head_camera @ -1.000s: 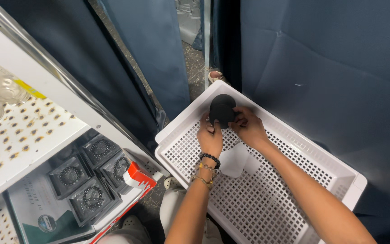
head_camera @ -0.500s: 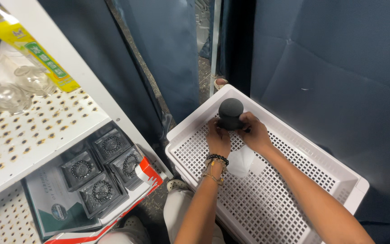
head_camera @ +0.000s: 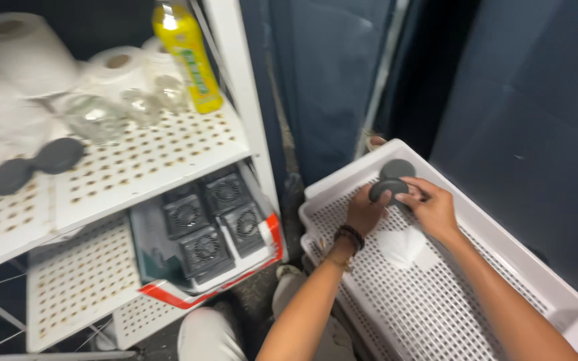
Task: The person sits on the floor and repeatedly picks up pairs of dark grey circular lids from a white plastic basket. They place the lids onto a white perforated shelf, arranging them next to other items like paper towels and glass jars.
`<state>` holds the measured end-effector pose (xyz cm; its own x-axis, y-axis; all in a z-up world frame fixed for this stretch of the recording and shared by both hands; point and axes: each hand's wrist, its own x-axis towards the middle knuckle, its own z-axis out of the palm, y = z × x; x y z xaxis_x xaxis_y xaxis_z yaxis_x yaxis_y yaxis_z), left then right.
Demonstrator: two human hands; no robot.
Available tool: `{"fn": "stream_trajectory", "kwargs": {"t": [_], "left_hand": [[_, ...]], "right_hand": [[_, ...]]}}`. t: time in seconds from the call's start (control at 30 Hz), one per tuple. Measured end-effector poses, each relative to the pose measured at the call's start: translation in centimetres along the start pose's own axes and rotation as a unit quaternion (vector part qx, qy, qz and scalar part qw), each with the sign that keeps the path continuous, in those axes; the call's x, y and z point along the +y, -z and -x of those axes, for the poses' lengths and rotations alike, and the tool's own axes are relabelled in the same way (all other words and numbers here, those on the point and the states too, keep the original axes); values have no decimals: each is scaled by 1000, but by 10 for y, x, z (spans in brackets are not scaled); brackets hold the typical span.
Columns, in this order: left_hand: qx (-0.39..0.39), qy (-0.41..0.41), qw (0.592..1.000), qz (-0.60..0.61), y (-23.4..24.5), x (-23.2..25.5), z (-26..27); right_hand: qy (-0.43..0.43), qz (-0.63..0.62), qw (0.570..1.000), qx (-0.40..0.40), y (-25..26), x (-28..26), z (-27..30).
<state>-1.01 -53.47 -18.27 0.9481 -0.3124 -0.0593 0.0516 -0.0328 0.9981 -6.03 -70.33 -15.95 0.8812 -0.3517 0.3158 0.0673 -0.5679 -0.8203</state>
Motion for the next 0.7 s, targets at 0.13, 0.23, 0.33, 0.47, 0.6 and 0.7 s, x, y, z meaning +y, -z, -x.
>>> {"fn": "stream_trajectory", "kwargs": {"t": [0.13,0.23,0.33,0.47,0.6,0.7], "left_hand": [[-27,-176,982,-54,62,16,39],[-16,-193,978,-82,117,22,63],[-37,-136,990,-29,177,31,91],[-12,-69,995,73,254,50,130],[69,-87,989,100,331,83,167],[138,-111,982,70,382,108,187]], "right_hand": [[-31,-191,976,-97,-24,-12,16],[2,-150,975,-165,-37,-93,46],[50,-62,973,-218,-57,-173,72],[157,56,945,-281,-97,-245,87],[264,83,915,-294,-150,-317,104],[273,20,919,-283,-198,-353,105]]}}
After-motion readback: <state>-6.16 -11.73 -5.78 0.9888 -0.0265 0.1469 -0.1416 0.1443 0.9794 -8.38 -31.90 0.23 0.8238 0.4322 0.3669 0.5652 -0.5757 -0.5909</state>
